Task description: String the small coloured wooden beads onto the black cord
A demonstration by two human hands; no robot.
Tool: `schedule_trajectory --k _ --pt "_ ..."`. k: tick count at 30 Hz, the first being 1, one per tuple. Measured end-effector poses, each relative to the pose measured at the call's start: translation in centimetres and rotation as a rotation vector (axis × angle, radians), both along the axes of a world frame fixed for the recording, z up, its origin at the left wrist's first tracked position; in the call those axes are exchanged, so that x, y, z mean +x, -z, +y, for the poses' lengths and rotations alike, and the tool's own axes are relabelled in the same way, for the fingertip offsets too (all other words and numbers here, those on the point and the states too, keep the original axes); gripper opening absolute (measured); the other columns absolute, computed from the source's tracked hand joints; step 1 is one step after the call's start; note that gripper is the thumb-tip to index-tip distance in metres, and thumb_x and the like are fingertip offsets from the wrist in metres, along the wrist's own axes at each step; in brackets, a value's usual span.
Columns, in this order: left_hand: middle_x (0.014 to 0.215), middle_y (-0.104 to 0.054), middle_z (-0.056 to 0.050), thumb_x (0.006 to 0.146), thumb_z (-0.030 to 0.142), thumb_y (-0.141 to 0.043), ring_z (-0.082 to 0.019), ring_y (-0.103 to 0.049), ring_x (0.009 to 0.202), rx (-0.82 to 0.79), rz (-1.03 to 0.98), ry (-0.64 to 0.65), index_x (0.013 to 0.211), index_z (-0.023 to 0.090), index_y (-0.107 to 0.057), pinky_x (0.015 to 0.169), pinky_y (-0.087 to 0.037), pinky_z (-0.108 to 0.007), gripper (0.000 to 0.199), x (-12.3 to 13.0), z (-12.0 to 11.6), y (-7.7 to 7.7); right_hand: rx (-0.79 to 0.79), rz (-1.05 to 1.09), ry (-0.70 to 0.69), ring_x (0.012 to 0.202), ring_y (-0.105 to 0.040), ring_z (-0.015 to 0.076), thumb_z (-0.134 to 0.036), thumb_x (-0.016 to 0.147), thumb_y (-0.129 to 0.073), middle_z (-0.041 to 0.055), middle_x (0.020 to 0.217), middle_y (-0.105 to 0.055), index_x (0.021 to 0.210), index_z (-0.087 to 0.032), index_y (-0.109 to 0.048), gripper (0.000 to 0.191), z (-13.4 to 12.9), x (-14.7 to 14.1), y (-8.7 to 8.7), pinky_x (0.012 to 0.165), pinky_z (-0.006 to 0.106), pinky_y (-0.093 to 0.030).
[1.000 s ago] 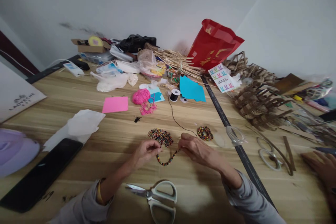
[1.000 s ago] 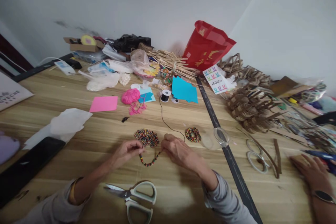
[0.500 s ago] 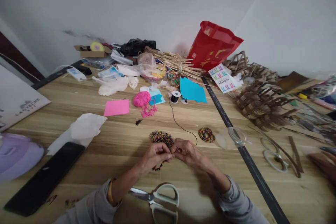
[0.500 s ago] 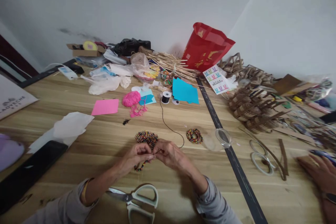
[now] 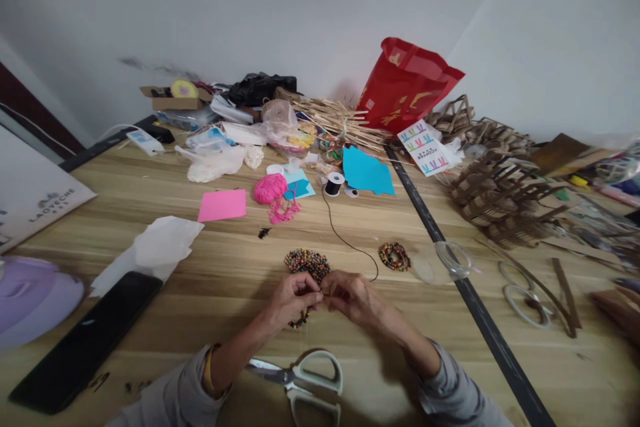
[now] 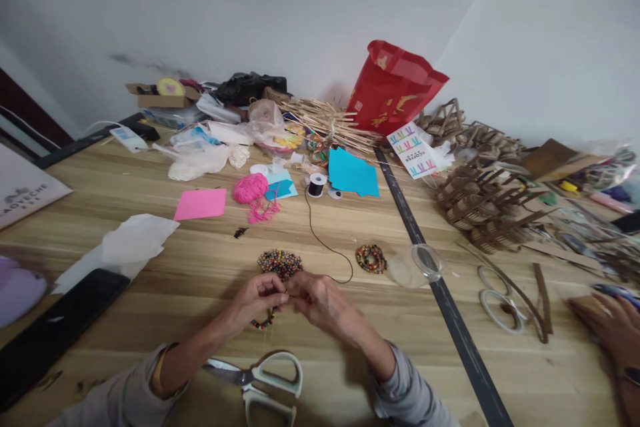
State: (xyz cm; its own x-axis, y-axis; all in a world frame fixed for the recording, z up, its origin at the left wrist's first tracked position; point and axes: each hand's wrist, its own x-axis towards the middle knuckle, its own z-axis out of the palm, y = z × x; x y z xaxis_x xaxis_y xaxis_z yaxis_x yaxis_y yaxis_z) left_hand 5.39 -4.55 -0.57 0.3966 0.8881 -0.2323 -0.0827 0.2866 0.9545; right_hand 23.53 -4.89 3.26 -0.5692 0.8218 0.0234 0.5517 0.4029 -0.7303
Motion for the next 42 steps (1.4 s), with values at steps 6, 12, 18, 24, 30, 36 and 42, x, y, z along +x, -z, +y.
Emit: schedule_trajectory --k 6,12,18,24,30,36,42 --pt "0.054 -0.059 0.0 0.056 0.043 -0.077 -0.01 -0.054 0.051 -0.017 -0.02 -0.005 0.061 0.014 -0.056 0.054 -0.039 -0.022 0.036 -0.3 0.0 -0.2 0.051 -0.008 0.022 0.059 -0.055 0.0103 -0.006 0.078 -0.059 -0.0001 0.068 -0.062 0.078 -0.016 -0.06 0.009 0.3 -1.2 0.6 0.057 0.018 -0.04" --pt "0.06 -0.06 0.0 0.061 0.041 -0.075 -0.012 -0.056 0.059 -0.033 -0.012 -0.015 0.064 0.014 -0.058 0.058 -0.039 -0.022 0.032 -0.7 -0.2 -1.3 0.081 0.008 0.003 0.067 -0.057 0.0121 -0.004 0.079 -0.052 0.0027 0.077 -0.062 0.08 -0.015 -0.059 0.013 0.3 -1.0 0.9 0.062 0.02 -0.042" --pt "0.061 -0.059 -0.001 0.065 0.042 -0.071 -0.01 -0.049 0.059 -0.008 0.02 0.026 0.066 0.013 -0.06 0.056 -0.036 -0.021 0.031 -1.2 -0.2 -1.7 -0.081 0.024 0.011 0.05 -0.053 0.0075 -0.009 0.085 -0.047 -0.0019 0.066 -0.06 0.085 -0.016 -0.057 0.012 0.2 -0.6 1.5 0.052 0.016 -0.04" --pt "0.061 -0.056 0.0 0.064 0.043 -0.073 -0.01 -0.048 0.057 -0.031 0.025 0.027 0.067 0.013 -0.061 0.055 -0.036 -0.021 0.032 -1.2 -0.2 -1.8 0.077 -0.061 -0.002 0.062 -0.052 0.0107 -0.005 0.079 -0.052 0.0015 0.074 -0.062 0.081 -0.016 -0.06 0.014 0.2 -0.8 0.1 0.059 0.02 -0.039" --pt "0.069 -0.064 -0.005 0.063 0.044 -0.073 -0.013 -0.056 0.063 -0.081 -0.035 0.021 0.069 0.013 -0.06 0.063 -0.043 -0.024 0.035 -1.6 0.0 -1.6 0.053 -0.019 -0.068 0.067 -0.054 0.0111 -0.007 0.082 -0.051 0.0018 0.078 -0.061 0.083 -0.016 -0.061 0.014 0.2 -0.3 -0.5 0.062 0.02 -0.04" --pt "0.071 -0.064 -0.004 0.067 0.04 -0.069 -0.015 -0.056 0.07 0.015 0.065 -0.029 0.07 0.012 -0.063 0.068 -0.042 -0.025 0.029 -2.7 0.9 -2.3 0.037 -0.056 -0.105 0.064 -0.053 0.0105 -0.01 0.083 -0.054 0.0015 0.078 -0.06 0.085 -0.016 -0.062 0.011 0.2 0.7 -1.1 0.058 0.019 -0.038" --pt "0.062 -0.06 0.0 0.065 0.037 -0.069 -0.014 -0.053 0.065 0.119 0.202 -0.079 0.064 0.014 -0.06 0.064 -0.04 -0.024 0.025 -3.8 1.7 -2.5 0.063 -0.064 -0.073 0.068 -0.055 0.0111 -0.011 0.084 -0.054 0.0021 0.081 -0.06 0.082 -0.016 -0.062 0.01 0.2 1.3 -3.0 0.06 0.019 -0.04"
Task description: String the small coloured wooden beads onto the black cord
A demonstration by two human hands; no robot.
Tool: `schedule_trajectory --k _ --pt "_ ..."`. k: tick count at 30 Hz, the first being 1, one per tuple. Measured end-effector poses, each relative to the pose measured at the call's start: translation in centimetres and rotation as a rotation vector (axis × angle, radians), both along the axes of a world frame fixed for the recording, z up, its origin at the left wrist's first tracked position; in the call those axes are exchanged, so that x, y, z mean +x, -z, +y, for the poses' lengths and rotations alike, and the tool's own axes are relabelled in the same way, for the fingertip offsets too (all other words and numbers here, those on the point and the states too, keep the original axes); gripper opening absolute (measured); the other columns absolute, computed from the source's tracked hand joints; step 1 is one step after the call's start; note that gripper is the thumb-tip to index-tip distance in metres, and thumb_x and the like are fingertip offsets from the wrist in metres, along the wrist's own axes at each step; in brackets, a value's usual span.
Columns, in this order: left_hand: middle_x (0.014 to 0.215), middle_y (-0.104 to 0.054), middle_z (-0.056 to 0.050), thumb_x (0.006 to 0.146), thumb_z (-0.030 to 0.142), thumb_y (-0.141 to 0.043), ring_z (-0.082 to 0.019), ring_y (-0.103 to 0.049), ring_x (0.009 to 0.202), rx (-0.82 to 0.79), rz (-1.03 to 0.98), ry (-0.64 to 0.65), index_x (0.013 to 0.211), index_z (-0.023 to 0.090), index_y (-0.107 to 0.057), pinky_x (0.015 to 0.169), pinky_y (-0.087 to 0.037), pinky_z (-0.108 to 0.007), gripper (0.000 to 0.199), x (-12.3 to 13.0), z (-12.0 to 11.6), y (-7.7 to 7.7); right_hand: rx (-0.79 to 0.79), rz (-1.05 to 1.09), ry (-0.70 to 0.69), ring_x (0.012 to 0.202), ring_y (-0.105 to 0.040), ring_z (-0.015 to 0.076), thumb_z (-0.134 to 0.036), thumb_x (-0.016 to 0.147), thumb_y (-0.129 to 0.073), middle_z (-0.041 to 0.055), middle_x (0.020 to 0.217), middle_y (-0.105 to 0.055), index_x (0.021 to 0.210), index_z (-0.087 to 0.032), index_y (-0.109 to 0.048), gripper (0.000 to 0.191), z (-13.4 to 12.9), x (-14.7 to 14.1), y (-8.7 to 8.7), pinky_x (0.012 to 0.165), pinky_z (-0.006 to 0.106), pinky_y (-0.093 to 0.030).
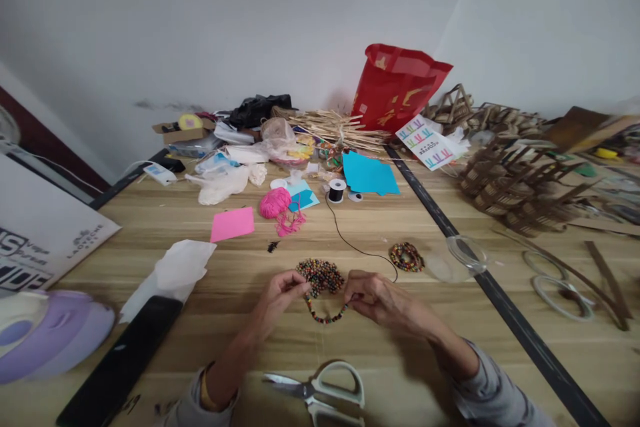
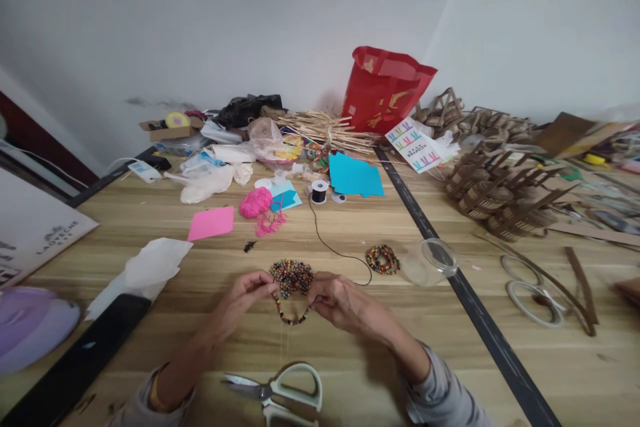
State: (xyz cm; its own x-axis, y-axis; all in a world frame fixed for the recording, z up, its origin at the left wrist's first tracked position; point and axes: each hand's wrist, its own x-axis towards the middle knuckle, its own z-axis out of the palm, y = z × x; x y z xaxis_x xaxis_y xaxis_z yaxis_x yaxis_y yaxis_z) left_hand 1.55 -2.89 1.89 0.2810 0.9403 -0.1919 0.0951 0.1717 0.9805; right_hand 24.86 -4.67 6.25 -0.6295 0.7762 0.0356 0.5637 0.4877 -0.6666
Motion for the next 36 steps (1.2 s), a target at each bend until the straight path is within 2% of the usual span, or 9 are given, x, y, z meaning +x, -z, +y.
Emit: schedule_trajectory --k 4,11,21,29,36 --pt "0.062 -0.061 0.0 0.066 0.037 -0.067 -0.014 -0.055 0.064 0.002 -0.005 -0.01 0.064 0.014 -0.06 0.066 -0.042 -0.025 0.024 -0.6 0.3 0.0 0.025 0.024 -0.006 0.069 -0.057 0.0117 -0.014 0.086 -0.053 0.0026 0.081 -0.059 0.082 -0.016 -0.064 0.012 0.1 0.7 -0.7 0.06 0.02 -0.041" --pt "0.058 -0.06 0.0 0.065 0.038 -0.069 -0.013 -0.053 0.059 0.014 -0.011 0.012 0.062 0.014 -0.059 0.061 -0.04 -0.024 0.026 -0.4 0.2 -0.4 0.042 0.07 -0.003 0.07 -0.057 0.0121 -0.015 0.084 -0.056 0.003 0.08 -0.057 0.082 -0.016 -0.068 0.012 0.3 1.0 -0.6 0.063 0.021 -0.043" --pt "0.061 -0.063 -0.003 0.062 0.044 -0.072 -0.013 -0.056 0.058 -0.066 -0.03 0.183 0.064 0.012 -0.06 0.06 -0.044 -0.025 0.035 0.6 0.1 -0.8 0.021 0.103 -0.126 0.072 -0.055 0.0115 -0.01 0.079 -0.062 0.0019 0.08 -0.057 0.083 -0.016 -0.07 0.011 1.8 0.1 -1.1 0.064 0.019 -0.042" --pt "0.057 -0.062 -0.001 0.065 0.046 -0.071 -0.011 -0.056 0.051 -0.122 -0.019 0.318 0.068 0.012 -0.059 0.051 -0.042 -0.021 0.036 1.3 0.1 -0.6 0.028 0.093 -0.202 0.074 -0.055 0.0125 -0.011 0.081 -0.061 0.0026 0.079 -0.059 0.085 -0.015 -0.071 0.011 2.4 0.4 -0.2 0.064 0.02 -0.041" --pt "0.054 -0.061 -0.001 0.065 0.045 -0.069 -0.011 -0.054 0.048 -0.099 0.042 0.347 0.07 0.011 -0.062 0.045 -0.037 -0.02 0.035 2.9 -0.1 -0.9 0.075 0.026 -0.188 0.08 -0.055 0.0138 -0.011 0.081 -0.061 0.0024 0.083 -0.058 0.087 -0.017 -0.07 0.013 2.2 0.3 -0.1 0.07 0.022 -0.042"
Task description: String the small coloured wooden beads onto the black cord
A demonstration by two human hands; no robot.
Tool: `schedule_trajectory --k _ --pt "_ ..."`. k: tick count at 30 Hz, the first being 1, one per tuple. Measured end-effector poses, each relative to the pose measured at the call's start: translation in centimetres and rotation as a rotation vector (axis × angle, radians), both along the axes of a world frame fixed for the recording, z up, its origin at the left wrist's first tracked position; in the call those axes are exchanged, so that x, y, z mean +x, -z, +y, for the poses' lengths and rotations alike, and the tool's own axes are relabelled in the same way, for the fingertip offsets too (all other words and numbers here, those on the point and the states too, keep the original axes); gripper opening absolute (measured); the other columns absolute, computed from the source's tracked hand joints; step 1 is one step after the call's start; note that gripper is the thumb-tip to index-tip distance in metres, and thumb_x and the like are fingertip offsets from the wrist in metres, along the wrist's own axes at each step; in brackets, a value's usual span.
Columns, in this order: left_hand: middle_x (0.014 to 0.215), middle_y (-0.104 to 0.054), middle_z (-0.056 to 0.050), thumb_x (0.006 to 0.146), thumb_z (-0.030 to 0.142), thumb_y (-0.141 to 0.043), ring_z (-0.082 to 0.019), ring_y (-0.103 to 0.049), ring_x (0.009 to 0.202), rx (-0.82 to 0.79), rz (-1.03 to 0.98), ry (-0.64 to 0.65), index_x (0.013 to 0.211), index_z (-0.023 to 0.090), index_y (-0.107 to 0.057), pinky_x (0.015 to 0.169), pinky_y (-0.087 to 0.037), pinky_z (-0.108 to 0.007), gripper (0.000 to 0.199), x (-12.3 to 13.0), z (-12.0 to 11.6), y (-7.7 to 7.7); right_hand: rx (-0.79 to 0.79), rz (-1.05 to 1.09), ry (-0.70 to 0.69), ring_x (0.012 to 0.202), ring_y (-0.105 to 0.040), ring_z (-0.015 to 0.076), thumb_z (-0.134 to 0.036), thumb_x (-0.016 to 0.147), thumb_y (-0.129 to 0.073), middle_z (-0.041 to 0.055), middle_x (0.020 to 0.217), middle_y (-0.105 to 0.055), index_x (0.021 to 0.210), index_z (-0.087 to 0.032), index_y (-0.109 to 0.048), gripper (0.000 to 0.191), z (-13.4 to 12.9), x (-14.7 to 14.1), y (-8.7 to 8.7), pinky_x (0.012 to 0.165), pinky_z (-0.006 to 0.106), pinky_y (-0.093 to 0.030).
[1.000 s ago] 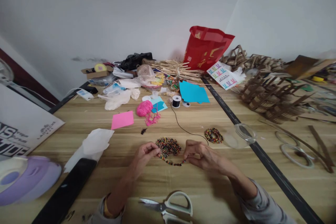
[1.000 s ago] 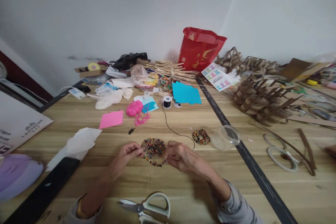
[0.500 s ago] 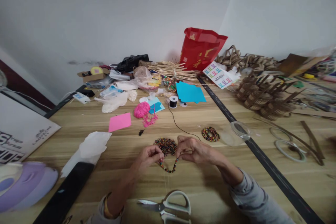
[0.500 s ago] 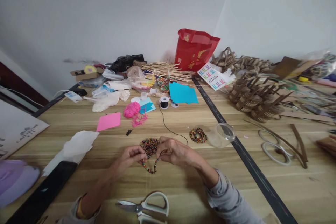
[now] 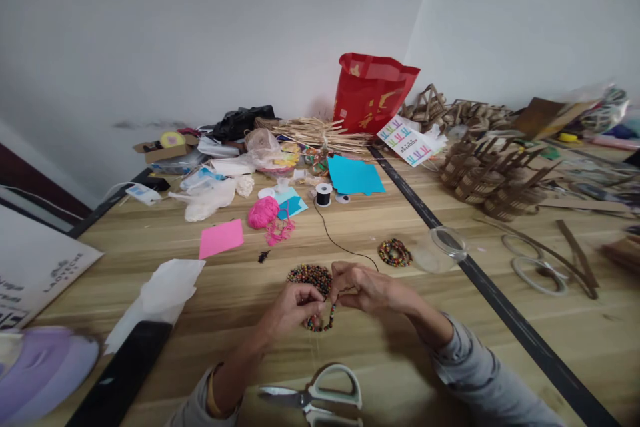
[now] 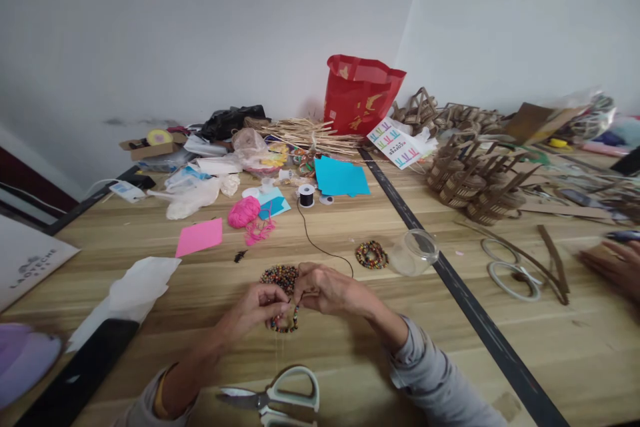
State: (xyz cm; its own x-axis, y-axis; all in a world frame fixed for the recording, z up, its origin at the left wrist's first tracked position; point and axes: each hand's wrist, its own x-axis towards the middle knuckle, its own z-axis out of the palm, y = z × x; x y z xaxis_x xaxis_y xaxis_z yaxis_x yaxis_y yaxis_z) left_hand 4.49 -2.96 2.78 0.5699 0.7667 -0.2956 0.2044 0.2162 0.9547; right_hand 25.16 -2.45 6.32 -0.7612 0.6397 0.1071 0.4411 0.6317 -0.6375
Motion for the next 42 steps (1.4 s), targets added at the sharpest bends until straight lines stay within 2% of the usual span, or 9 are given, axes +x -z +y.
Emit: schedule_trajectory --k 5,12,20,30,35,39,42 --pt "0.052 -0.059 -0.001 0.065 0.044 -0.068 -0.01 -0.051 0.045 -0.006 -0.013 0.0 0.064 0.012 -0.06 0.043 -0.037 -0.02 0.034 0.6 -0.1 0.1 0.072 -0.061 -0.021 0.081 -0.054 0.0137 -0.011 0.084 -0.056 0.0029 0.082 -0.056 0.083 -0.016 -0.068 0.013 -0.4 -0.5 -0.1 0.07 0.022 -0.041" --pt "0.05 -0.057 -0.001 0.066 0.041 -0.068 -0.011 -0.051 0.047 0.054 -0.06 -0.022 0.059 0.011 -0.06 0.047 -0.038 -0.021 0.032 0.9 -0.1 1.9 0.132 -0.11 0.037 0.077 -0.054 0.0144 -0.012 0.084 -0.056 0.0035 0.08 -0.057 0.079 -0.015 -0.063 0.008 -1.1 -1.6 -0.2 0.066 0.023 -0.04" --pt "0.053 -0.056 -0.002 0.071 0.045 -0.063 -0.011 -0.05 0.05 0.138 -0.005 0.065 0.06 0.011 -0.061 0.049 -0.037 -0.021 0.036 0.3 -0.1 2.0 0.072 -0.062 -0.001 0.076 -0.055 0.0127 -0.008 0.084 -0.053 0.0032 0.083 -0.059 0.082 -0.015 -0.061 0.011 -0.7 -1.3 0.3 0.066 0.021 -0.039" --pt "0.055 -0.054 -0.001 0.072 0.053 -0.061 -0.01 -0.047 0.051 0.102 -0.046 0.103 0.06 0.01 -0.059 0.051 -0.036 -0.021 0.044 -0.2 0.0 1.9 -0.013 0.031 0.036 0.074 -0.056 0.0123 -0.011 0.083 -0.055 0.0024 0.082 -0.061 0.084 -0.015 -0.061 0.007 -0.1 -1.4 1.0 0.065 0.021 -0.041" --pt "0.053 -0.054 0.0 0.068 0.054 -0.063 -0.01 -0.046 0.05 0.064 -0.027 0.038 0.058 0.011 -0.058 0.049 -0.033 -0.021 0.044 -0.1 -0.1 2.0 -0.045 0.048 0.067 0.071 -0.056 0.0118 -0.013 0.086 -0.053 0.0019 0.08 -0.061 0.085 -0.015 -0.06 0.008 -0.1 -1.8 1.2 0.064 0.021 -0.041" --pt "0.053 -0.053 0.001 0.064 0.052 -0.066 -0.01 -0.046 0.049 -0.022 -0.054 -0.066 0.062 0.012 -0.06 0.05 -0.035 -0.022 0.041 0.1 -0.3 1.7 0.021 0.123 0.194 0.073 -0.055 0.0119 -0.018 0.085 -0.056 0.0048 0.094 -0.058 0.098 -0.016 -0.057 0.013 -0.1 -1.7 1.1 0.064 0.022 -0.042" --pt "0.054 -0.053 0.001 0.065 0.049 -0.067 -0.01 -0.046 0.051 -0.044 -0.078 -0.119 0.062 0.012 -0.062 0.052 -0.036 -0.022 0.038 0.1 -0.4 1.2 0.056 0.126 0.237 0.07 -0.054 0.0119 -0.018 0.083 -0.058 0.005 0.093 -0.057 0.094 -0.016 -0.057 0.011 -0.1 -1.4 0.9 0.062 0.021 -0.041"
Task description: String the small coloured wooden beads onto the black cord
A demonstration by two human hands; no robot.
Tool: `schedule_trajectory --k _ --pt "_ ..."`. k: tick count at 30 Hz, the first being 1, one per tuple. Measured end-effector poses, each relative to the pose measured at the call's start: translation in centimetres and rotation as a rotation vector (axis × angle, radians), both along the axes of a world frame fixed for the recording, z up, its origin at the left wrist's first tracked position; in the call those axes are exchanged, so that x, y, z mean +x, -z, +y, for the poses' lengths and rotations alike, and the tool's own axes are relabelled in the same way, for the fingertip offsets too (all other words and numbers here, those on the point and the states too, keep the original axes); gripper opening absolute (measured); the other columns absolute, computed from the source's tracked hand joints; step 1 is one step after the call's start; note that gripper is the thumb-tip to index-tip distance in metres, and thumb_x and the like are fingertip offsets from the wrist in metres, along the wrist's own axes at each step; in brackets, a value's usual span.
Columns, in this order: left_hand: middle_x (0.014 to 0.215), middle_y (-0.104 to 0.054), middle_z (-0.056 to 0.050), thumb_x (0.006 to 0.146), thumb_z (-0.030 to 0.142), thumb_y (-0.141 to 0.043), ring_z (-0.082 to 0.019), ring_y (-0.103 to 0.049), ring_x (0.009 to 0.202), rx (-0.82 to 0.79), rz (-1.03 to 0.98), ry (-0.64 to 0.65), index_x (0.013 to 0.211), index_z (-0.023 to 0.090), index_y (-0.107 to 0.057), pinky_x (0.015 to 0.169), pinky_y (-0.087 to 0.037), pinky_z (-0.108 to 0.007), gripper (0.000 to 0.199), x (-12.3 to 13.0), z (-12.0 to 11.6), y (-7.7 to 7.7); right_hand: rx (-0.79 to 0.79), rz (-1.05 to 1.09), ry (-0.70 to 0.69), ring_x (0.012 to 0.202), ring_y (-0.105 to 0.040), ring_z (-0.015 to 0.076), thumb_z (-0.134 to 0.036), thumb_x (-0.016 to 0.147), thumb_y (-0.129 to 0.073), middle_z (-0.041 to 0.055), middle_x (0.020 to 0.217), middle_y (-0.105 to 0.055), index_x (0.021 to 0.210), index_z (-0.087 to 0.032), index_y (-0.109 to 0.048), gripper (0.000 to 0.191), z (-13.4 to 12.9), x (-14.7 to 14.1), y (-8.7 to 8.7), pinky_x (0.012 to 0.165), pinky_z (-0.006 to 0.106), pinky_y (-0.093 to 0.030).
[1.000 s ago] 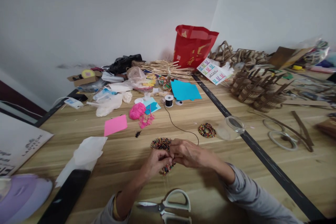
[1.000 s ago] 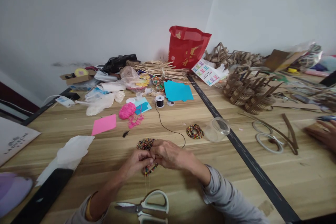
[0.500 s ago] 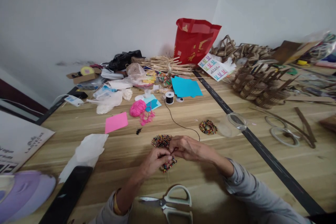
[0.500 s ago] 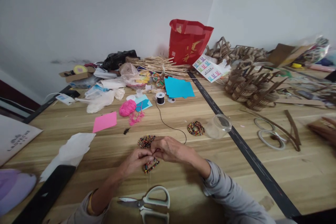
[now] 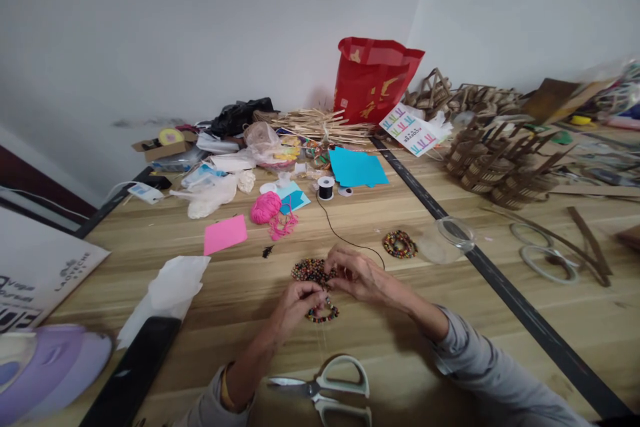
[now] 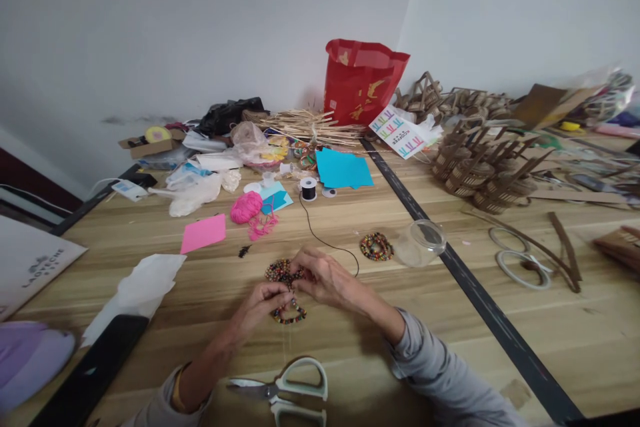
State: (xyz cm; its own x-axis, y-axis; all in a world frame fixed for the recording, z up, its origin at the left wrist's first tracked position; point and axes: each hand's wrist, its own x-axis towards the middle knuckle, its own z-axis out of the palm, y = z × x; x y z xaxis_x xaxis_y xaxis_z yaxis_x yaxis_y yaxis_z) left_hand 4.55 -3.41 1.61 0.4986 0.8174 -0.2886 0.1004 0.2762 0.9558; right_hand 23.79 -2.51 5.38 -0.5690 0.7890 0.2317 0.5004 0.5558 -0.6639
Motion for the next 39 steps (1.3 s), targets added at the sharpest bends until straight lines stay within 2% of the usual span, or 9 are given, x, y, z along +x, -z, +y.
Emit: schedule_trajectory --k 2,6,10,14,19,28,39 --pt "0.053 -0.053 0.001 0.064 0.048 -0.068 -0.01 -0.046 0.051 -0.011 -0.017 -0.012 0.063 0.012 -0.062 0.052 -0.036 -0.022 0.037 0.0 -0.1 -0.2 -0.003 -0.034 -0.048 0.07 -0.054 0.0124 -0.017 0.084 -0.056 0.0036 0.084 -0.059 0.088 -0.016 -0.059 0.005 0.0 0.1 0.1 0.063 0.022 -0.041" --pt "0.053 -0.053 0.001 0.065 0.047 -0.068 -0.01 -0.046 0.052 -0.002 -0.05 -0.023 0.062 0.011 -0.061 0.053 -0.036 -0.022 0.036 0.0 -0.2 -0.3 -0.015 -0.074 -0.13 0.072 -0.057 0.0128 -0.011 0.086 -0.052 0.0031 0.081 -0.062 0.088 -0.016 -0.061 0.01 -0.3 -0.3 0.6 0.065 0.022 -0.041" --pt "0.053 -0.054 0.001 0.065 0.046 -0.069 -0.011 -0.047 0.052 0.014 -0.054 -0.034 0.059 0.011 -0.06 0.053 -0.036 -0.022 0.036 0.0 -0.2 -0.1 -0.001 -0.096 -0.122 0.071 -0.057 0.0126 -0.01 0.085 -0.053 0.0031 0.08 -0.062 0.087 -0.015 -0.061 0.01 -0.5 -0.5 0.9 0.064 0.021 -0.04" --pt "0.054 -0.056 0.0 0.065 0.048 -0.069 -0.011 -0.049 0.051 -0.018 -0.081 -0.037 0.061 0.011 -0.061 0.053 -0.038 -0.023 0.037 -0.1 0.0 0.5 0.014 -0.115 -0.122 0.071 -0.056 0.0122 -0.011 0.087 -0.05 0.0032 0.08 -0.061 0.085 -0.015 -0.061 0.012 -0.6 -0.6 0.5 0.064 0.02 -0.039" --pt "0.06 -0.063 -0.002 0.065 0.045 -0.07 -0.012 -0.053 0.054 -0.046 -0.108 -0.098 0.066 0.011 -0.062 0.055 -0.04 -0.023 0.035 -0.3 0.0 1.1 0.015 -0.127 -0.095 0.071 -0.056 0.0127 -0.011 0.087 -0.049 0.0038 0.08 -0.062 0.086 -0.015 -0.06 0.011 -0.8 -0.9 0.3 0.064 0.021 -0.039" --pt "0.06 -0.065 -0.003 0.063 0.045 -0.073 -0.014 -0.06 0.056 0.007 -0.081 -0.135 0.067 0.013 -0.057 0.06 -0.046 -0.026 0.036 -0.3 0.0 0.5 0.013 -0.096 -0.075 0.062 -0.052 0.0104 -0.012 0.086 -0.05 0.0008 0.073 -0.06 0.081 -0.015 -0.059 0.011 -0.8 -0.9 1.1 0.058 0.02 -0.036" --pt "0.057 -0.065 -0.001 0.057 0.04 -0.077 -0.013 -0.059 0.053 -0.024 -0.099 -0.094 0.064 0.013 -0.055 0.055 -0.043 -0.022 0.036 -0.7 0.4 0.8 -0.058 0.01 -0.17 0.076 -0.059 0.013 -0.011 0.086 -0.052 0.0041 0.084 -0.065 0.087 -0.015 -0.064 0.012 -1.8 -0.9 1.9 0.069 0.022 -0.043"
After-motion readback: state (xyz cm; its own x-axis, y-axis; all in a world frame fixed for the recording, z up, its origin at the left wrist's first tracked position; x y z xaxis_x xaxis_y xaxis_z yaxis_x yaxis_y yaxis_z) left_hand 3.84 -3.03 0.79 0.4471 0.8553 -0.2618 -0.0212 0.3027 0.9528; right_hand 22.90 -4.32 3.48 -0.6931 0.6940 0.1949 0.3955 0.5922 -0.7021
